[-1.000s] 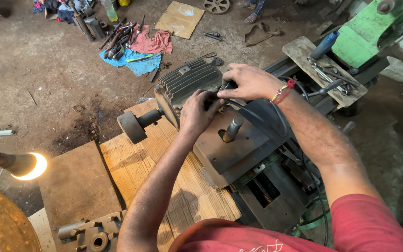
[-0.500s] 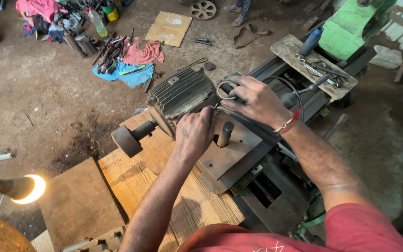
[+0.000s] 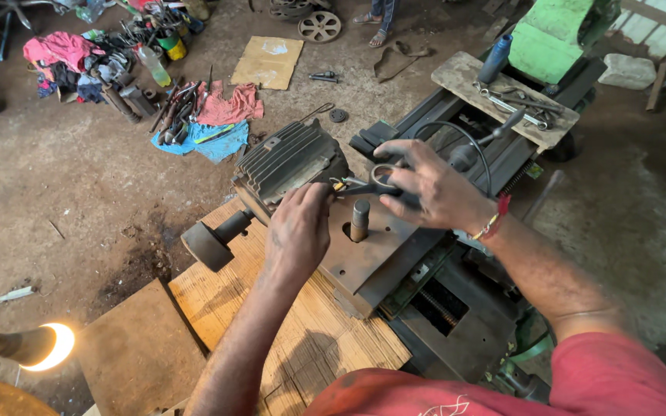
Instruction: The person is working on a small electrical component, possibly a motor or generator, using a soldering iron to connect wires. They are also using pliers to manipulate the wires and other small parts.
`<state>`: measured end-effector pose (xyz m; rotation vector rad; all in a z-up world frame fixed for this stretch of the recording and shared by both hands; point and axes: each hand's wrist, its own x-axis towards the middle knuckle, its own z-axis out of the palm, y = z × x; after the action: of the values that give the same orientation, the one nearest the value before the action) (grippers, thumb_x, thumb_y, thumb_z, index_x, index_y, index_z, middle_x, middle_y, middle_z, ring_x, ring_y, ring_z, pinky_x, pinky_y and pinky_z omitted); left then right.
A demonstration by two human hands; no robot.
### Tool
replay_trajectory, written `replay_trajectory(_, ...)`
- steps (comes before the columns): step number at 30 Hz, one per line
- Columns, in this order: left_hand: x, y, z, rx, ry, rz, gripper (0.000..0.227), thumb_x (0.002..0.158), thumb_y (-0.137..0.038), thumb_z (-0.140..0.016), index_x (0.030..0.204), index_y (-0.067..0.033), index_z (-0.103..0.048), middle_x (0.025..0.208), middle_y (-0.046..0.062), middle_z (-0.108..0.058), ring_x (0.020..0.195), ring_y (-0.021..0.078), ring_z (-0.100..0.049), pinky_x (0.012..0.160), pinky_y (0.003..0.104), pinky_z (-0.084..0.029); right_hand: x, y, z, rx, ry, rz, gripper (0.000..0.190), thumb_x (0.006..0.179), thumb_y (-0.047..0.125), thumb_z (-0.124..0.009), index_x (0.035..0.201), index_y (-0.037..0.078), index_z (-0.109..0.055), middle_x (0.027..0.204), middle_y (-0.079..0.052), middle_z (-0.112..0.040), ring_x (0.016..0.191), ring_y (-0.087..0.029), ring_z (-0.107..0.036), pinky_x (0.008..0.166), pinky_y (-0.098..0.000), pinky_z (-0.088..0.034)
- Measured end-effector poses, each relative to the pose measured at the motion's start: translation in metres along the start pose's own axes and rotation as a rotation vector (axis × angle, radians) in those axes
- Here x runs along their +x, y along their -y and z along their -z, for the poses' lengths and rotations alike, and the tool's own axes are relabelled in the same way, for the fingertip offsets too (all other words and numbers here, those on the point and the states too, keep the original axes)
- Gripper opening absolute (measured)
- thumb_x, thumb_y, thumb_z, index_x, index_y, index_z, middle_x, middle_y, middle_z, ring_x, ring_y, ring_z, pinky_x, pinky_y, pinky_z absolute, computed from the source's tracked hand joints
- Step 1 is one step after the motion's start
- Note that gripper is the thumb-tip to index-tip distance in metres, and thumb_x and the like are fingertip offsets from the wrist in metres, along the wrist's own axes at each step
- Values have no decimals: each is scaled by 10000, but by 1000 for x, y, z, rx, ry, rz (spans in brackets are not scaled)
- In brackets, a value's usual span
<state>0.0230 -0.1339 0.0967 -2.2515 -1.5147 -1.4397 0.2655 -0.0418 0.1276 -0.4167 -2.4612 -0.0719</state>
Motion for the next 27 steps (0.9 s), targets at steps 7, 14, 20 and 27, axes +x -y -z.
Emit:
replay_trajectory(7,-16,-32,13,-92,133,90,146,918,-115,-696,831,-21,-627,764,135,-602,727,328,-625,654,422,-505,-20,48,14,72,-27,-84,272,867,213,-792,926,26,-604,1320,-155,-572,1147,-330,-612,955,-414,-526)
replay_trajectory(14,-41,-41,24,11,147,-155,176,928,-145,-759,837,-68,-630,710,66,-592,637,245,-620,566,372,-496,-44,74,20,387,99,-181,208,873,198,-737,927,26,-632,1247,-156,-559,1086,-329,-619,924,-416,-526)
replay_trajectory(20,-51,-47,35,16,242,-223,116,910,-104,-758,914,-51,-655,763,56,-635,670,218,-635,569,351,-504,-70,94,9,349,45,-251,171,896,202,-681,922,38,-643,1188,-162,-624,1036,-351,-638,874,-413,-523)
replay_trajectory(27,-64,-69,44,68,338,-265,180,847,-55,-734,1015,-39,-672,862,39,-669,712,189,-618,572,337,-505,-92,86,-7,354,107,-492,254,950,298,-697,918,46,-689,1073,-92,-648,942,-280,-661,782,-366,-542)
